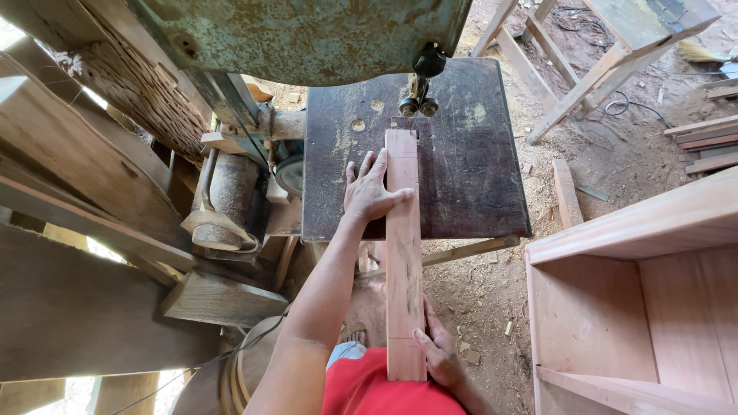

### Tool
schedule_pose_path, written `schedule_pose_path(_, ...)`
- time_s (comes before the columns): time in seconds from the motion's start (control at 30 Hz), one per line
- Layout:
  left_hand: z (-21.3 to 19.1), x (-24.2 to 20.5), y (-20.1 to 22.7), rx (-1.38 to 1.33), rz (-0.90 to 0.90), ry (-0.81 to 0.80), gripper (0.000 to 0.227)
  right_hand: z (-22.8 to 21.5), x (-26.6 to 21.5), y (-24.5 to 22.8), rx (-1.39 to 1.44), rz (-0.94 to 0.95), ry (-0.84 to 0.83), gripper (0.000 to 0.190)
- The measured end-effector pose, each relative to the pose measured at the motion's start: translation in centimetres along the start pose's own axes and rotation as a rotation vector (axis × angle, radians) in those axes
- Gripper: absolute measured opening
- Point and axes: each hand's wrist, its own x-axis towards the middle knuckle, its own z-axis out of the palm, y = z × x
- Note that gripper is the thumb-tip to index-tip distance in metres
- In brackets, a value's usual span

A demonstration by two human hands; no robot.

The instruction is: The person uses a bandsaw to cut a long, rectangular piece of wood. They guide the wood with both hands along a marked line, making several cuts to separate sections of the plank.

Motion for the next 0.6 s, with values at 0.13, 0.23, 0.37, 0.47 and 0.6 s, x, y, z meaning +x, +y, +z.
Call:
schedule_pose_path(0.13,0.15,0.09,-0.11,-0.011,0.006,0.003,0.12,0.09,0.02,-0.05,0.02,0.022,-0.009,0.076)
schedule_pose_path(0.23,0.12,0.18,-0.04,-0.015,0.015,0.01,0.119,0.05,0.26,-0.07,0.052,0.028,-0.017,0.076)
schedule_pose_path(0.37,0.08,0.11,0.1,-0.017,0.012,0.016,0.118,0.01,0.38,0.04,0.043,0.017,-0.021,0.076)
schedule_pose_path(0.47,0.16,0.14,-0.07,-0.016,0.003,0.019,0.116,0.03,0.46,0.56,0.074,0.009,-0.03,0.077)
schedule_pose_path(0.6,0.13,0.12,-0.02,-0.015,0.004,0.018,0.116,-0.06,0.62,0.67,0.113,0.012,-0.03,0.076)
